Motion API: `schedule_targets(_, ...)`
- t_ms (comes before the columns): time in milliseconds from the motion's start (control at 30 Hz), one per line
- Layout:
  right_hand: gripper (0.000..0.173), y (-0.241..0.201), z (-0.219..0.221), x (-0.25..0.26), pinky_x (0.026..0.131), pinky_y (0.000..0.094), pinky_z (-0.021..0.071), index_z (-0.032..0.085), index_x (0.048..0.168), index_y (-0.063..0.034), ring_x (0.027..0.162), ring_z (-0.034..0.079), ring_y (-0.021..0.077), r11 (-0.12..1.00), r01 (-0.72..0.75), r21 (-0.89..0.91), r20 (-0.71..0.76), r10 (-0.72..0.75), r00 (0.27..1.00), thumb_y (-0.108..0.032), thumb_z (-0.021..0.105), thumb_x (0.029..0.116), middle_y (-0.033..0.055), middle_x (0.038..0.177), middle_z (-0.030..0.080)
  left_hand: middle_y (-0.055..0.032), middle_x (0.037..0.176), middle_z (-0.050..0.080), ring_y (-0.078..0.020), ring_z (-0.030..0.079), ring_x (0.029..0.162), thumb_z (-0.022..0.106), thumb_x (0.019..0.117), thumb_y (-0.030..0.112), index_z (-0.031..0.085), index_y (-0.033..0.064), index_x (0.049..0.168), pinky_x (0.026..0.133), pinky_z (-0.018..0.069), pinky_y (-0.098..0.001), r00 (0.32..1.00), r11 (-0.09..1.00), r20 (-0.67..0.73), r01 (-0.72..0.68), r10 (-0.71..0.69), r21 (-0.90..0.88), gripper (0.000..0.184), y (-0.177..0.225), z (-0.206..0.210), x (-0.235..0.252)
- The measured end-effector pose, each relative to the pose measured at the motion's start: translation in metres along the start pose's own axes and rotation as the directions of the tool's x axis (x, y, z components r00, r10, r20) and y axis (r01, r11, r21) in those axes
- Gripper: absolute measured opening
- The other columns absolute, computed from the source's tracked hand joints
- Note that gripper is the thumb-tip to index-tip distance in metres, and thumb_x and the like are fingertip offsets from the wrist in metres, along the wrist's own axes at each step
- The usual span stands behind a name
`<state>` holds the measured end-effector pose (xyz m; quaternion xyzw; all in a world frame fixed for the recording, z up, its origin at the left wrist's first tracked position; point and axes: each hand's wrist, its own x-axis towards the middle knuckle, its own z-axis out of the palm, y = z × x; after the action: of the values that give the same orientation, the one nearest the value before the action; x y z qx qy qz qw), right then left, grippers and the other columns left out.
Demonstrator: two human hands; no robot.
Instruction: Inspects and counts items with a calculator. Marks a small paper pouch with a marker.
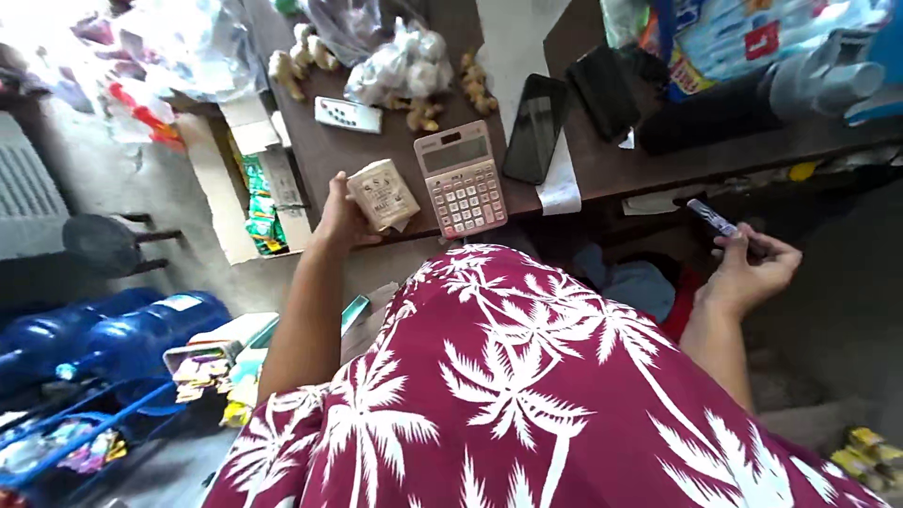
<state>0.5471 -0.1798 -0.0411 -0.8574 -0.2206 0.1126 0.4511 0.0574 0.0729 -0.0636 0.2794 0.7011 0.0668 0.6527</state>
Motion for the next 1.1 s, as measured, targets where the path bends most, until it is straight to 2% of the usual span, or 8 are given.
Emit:
schedule_targets(67, 0.022, -0.021, 0.027, -0.029, 0.078, 0.0284, 0.0602, 0.043, 0.120, -0.0043, 0.090, 0.069, 0.0112, 0.923, -0.157, 0.351, 0.017, 0.161, 0.987, -0.006, 0.056, 0.1032, 0.0037, 0.114, 0.064, -0.0205, 0.118, 0.066, -0.0319, 0.067, 0.101, -0.001, 0.1016, 0.067, 0.054, 0.0028, 0.137, 0.083, 0.0551, -0.0547, 0.998, 0.996, -0.036, -0.052, 0.049, -0.078, 0.091, -0.011, 0.000, -0.001)
schedule_targets(167, 0.011, -0.059, 0.062, -0.058, 0.085, 0.0245, 0.0582, 0.048, 0.114, -0.0150, 0.096, 0.068, 0.0083, 0.702, -0.441, 0.559, 0.361, 0.273, 0.892, -0.009, 0.043, 0.1068, -0.0023, 0.110, 0.066, -0.0140, 0.107, 0.068, -0.0264, 0.070, 0.089, 0.000, 0.1035, 0.063, 0.055, 0.0032, 0.130, 0.076, 0.0584, -0.0488, 0.991, 0.987, -0.076, -0.119, 0.111, -0.112, 0.085, -0.036, -0.004, -0.004)
schedule_targets(267, 0.017, -0.081, 0.093, -0.062, 0.090, 0.0288, 0.0584, 0.052, 0.117, -0.0184, 0.102, 0.070, 0.0124, 0.587, -0.571, 0.574, 0.634, 0.123, 0.763, -0.009, 0.043, 0.1053, -0.0008, 0.113, 0.070, -0.0108, 0.112, 0.069, -0.0197, 0.070, 0.090, 0.010, 0.1079, 0.056, 0.057, 0.0051, 0.134, 0.077, 0.0579, -0.0408, 0.973, 0.978, -0.150, -0.189, 0.174, -0.091, 0.074, -0.057, -0.008, -0.009)
schedule_targets(433, 0.035, -0.126, 0.138, -0.054, 0.080, 0.0205, 0.0565, 0.051, 0.133, -0.0134, 0.095, 0.069, 0.0042, 0.769, -0.425, 0.477, 0.825, -0.224, 0.519, -0.008, 0.059, 0.0999, -0.0032, 0.117, 0.073, -0.0153, 0.119, 0.066, -0.0174, 0.067, 0.098, 0.036, 0.1106, 0.030, 0.058, -0.0025, 0.131, 0.086, 0.0563, -0.0381, 0.849, 0.898, -0.316, -0.440, 0.423, 0.019, 0.044, -0.067, 0.013, -0.037)
schedule_targets(567, 0.029, -0.166, 0.168, -0.058, 0.087, 0.0261, 0.0588, 0.054, 0.125, -0.0045, 0.101, 0.069, 0.0079, 0.829, -0.265, 0.492, 0.867, -0.439, 0.236, -0.002, 0.061, 0.0964, 0.0011, 0.118, 0.071, -0.0119, 0.111, 0.069, -0.0129, 0.068, 0.095, 0.039, 0.1084, 0.024, 0.059, -0.0041, 0.129, 0.086, 0.0586, -0.0348, 0.744, 0.744, -0.014, -0.667, 0.668, 0.050, 0.040, -0.038, 0.064, -0.080)
schedule_targets(700, 0.023, -0.188, 0.185, -0.067, 0.082, 0.0262, 0.0611, 0.058, 0.121, 0.0013, 0.094, 0.071, 0.0083, 0.835, -0.256, 0.487, 0.871, -0.486, 0.072, 0.000, 0.060, 0.0985, 0.0042, 0.116, 0.072, -0.0094, 0.093, 0.067, -0.0121, 0.063, 0.073, 0.047, 0.1082, 0.028, 0.059, 0.0009, 0.126, 0.068, 0.0561, -0.0294, 0.571, 0.537, 0.226, -0.820, 0.789, 0.199, 0.035, -0.014, 0.097, -0.105)
schedule_targets(933, 0.018, -0.181, 0.195, -0.057, 0.069, 0.0224, 0.0591, 0.062, 0.120, -0.0014, 0.079, 0.068, 0.0057, 0.737, -0.467, 0.489, 0.852, -0.517, 0.076, -0.005, 0.057, 0.1030, 0.0035, 0.112, 0.072, -0.0014, 0.068, 0.048, -0.0067, 0.047, 0.056, 0.036, 0.1114, 0.038, 0.057, 0.0028, 0.107, 0.053, 0.0433, -0.0215, 0.562, 0.547, 0.253, -0.827, 0.788, 0.133, 0.042, -0.008, 0.112, -0.111)
schedule_targets(1100, 0.021, -0.202, 0.199, -0.020, 0.066, 0.0199, 0.0595, 0.059, 0.126, -0.0103, 0.079, 0.068, 0.0044, 0.613, -0.535, 0.581, 0.796, -0.565, 0.217, -0.009, 0.056, 0.1050, -0.0001, 0.121, 0.070, 0.0038, 0.071, 0.048, -0.0014, 0.047, 0.061, 0.033, 0.1114, 0.041, 0.056, 0.0079, 0.100, 0.056, 0.0414, -0.0160, 0.601, 0.655, 0.299, -0.744, 0.742, -0.132, 0.042, -0.014, 0.119, -0.116)
